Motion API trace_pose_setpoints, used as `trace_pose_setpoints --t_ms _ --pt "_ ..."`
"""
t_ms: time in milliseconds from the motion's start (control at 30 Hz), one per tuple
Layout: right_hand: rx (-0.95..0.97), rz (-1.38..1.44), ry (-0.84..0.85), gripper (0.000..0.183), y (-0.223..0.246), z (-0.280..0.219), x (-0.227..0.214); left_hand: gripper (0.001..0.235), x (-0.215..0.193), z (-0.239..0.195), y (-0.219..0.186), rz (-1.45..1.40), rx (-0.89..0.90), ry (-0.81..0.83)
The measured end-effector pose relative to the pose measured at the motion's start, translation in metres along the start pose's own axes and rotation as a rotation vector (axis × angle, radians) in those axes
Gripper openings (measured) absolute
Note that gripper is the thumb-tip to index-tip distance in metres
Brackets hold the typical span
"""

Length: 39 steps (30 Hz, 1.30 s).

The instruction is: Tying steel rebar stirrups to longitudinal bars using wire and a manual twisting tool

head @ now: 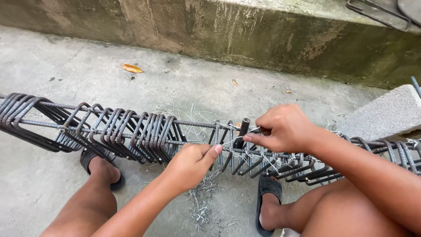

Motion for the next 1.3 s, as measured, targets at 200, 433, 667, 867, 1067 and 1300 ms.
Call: trace_pose_setpoints --t_ms 200,433,667,867,1067,1300 --pt "0.191 0.344 0.209 0.048 -0.015 -0.009 0.004 0.053 -0.002 -0.014 -0.027 0.206 0.243 -0.116" --pt "0.261 0.228 0.269 0.045 -0.027 -0.028 -0.005 0.045 -0.009 -0.017 -0.021 0.141 0.049 -0.043" --pt "0.317 0.12 0.327 0.045 -0.018 -0.033 -0.005 0.044 -0.028 -0.038 -0.039 0.355 -0.035 -0.091" --pt "0.397 -0.011 0.148 0.021 -0.017 -0.028 -0.032 0.052 -0.081 -0.016 -0.058 0.55 -0.049 -0.35" --pt "0.201 -0.355 -0.166 0.012 -0.012 -0.029 -0.07 0.055 -0.068 -0.008 -0.073 0.475 0.058 -0.368" --pt "0.076 -0.394 -0.349 0.011 0.01 -0.022 -0.122 0.051 -0.062 0.011 -0.124 0.49 0.324 -0.484"
Point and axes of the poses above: each hand's wrist, its own z-axis towards the middle knuckle, its own x-axis out of the palm, y = z × x, the point moved 10 cm from there along z, towards the middle knuckle, and after that the axes turned 12 degrees about -x, right-handed, at the moved point
